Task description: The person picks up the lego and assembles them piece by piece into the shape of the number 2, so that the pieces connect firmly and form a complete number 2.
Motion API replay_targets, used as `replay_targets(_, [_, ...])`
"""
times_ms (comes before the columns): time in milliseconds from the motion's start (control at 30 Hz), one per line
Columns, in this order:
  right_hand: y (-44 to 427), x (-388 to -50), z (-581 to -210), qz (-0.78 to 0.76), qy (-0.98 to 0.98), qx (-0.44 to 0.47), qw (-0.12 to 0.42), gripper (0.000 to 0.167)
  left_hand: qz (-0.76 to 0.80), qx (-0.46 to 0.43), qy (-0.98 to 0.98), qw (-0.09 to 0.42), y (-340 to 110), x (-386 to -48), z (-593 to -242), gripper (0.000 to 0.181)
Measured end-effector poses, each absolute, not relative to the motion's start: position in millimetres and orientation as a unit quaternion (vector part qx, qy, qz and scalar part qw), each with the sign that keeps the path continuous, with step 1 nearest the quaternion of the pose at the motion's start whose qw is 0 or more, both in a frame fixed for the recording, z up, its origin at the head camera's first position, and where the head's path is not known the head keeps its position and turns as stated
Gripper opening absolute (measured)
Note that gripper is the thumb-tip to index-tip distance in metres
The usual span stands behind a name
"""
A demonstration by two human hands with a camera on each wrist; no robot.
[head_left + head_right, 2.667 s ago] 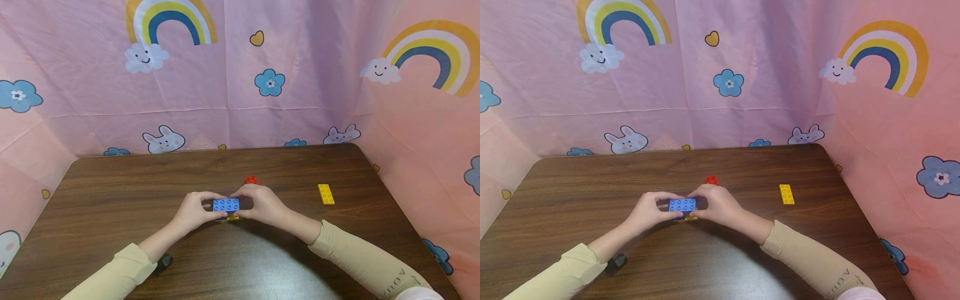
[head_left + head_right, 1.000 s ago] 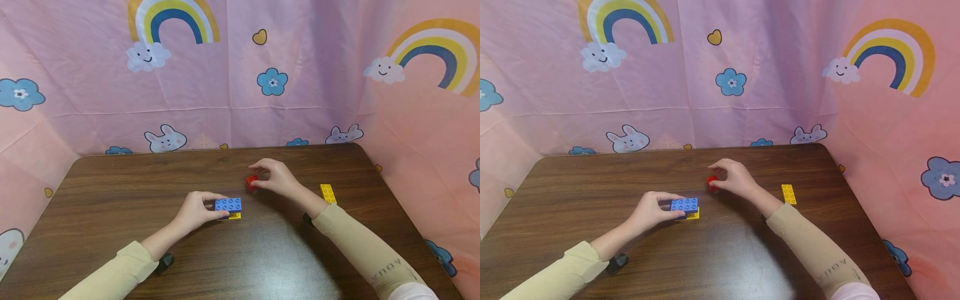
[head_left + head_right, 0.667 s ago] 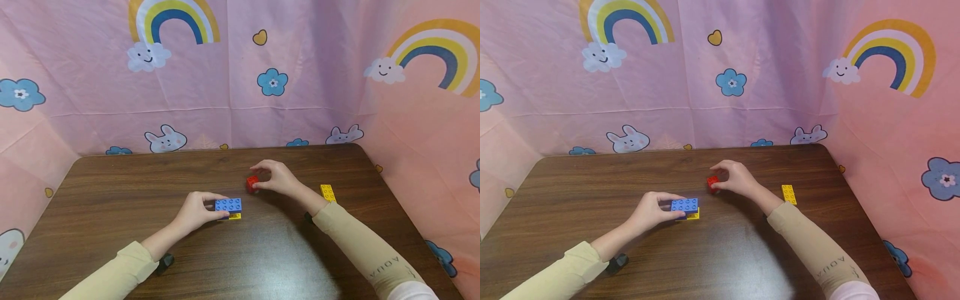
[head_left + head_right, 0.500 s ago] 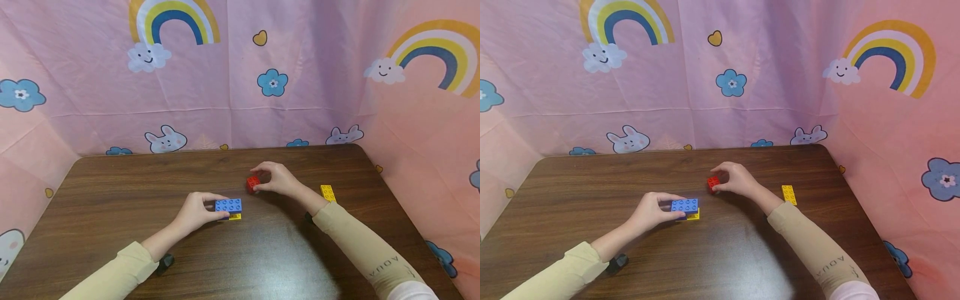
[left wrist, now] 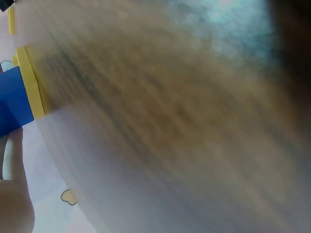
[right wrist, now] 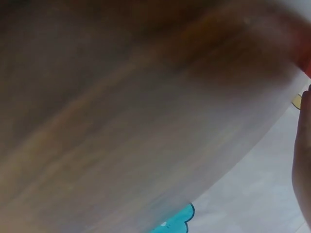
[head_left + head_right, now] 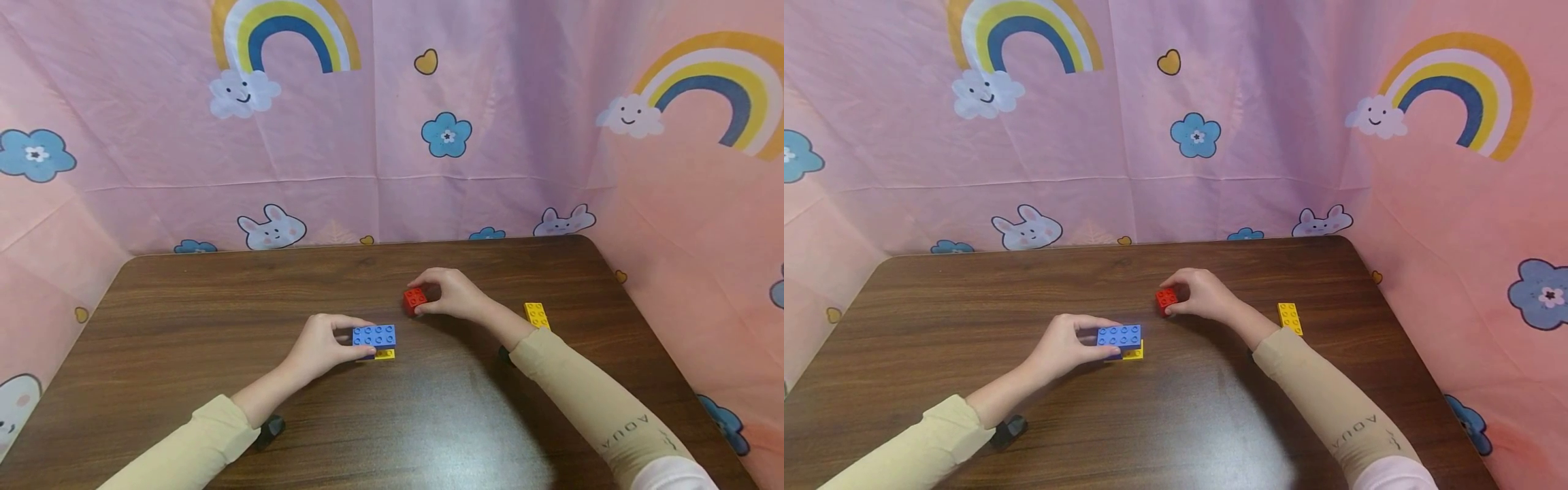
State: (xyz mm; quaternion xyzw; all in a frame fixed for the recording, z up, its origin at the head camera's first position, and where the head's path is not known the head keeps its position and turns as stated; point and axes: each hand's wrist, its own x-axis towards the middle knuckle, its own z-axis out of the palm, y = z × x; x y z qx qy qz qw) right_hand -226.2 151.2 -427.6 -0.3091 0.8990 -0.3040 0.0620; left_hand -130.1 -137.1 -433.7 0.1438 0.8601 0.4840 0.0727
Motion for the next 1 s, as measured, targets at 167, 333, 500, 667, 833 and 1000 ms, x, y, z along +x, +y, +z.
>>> replay_targets(167, [150, -225, -427, -0.294, 0.901, -0.314, 0.062, 0.045, 0.482, 0.141, 0.862, 0.076, -137, -130, -434, 0.032])
replay_targets(333, [150, -224, -426, -0.284, 0.902, -0.319, 0.060, 0.043, 0.477, 0.142, 0.864, 0.077, -137, -130, -434, 0.032])
replay_targets(500, [151, -222, -424, -0.276, 0.904, -0.324, 0.047, 0.042, 0.478, 0.137, 0.864, 0.077, -137, -129, -433, 0.032])
replay_targets(667, [151, -218, -421, -0.276, 0.903, -0.327, 0.024, 0.039, 0.482, 0.138, 0.862, 0.078, -137, -129, -433, 0.031])
replay_targets(833, [150, -216, -420, -0.280, 0.899, -0.336, 0.010, 0.038, 0.481, 0.138, 0.862, 0.079, -137, -129, -431, 0.031])
replay_targets(1000, [149, -214, -418, -0.284, 0.897, -0.339, 0.000, 0.038, 0.480, 0.132, 0.863, 0.085, -136, -128, -428, 0.032])
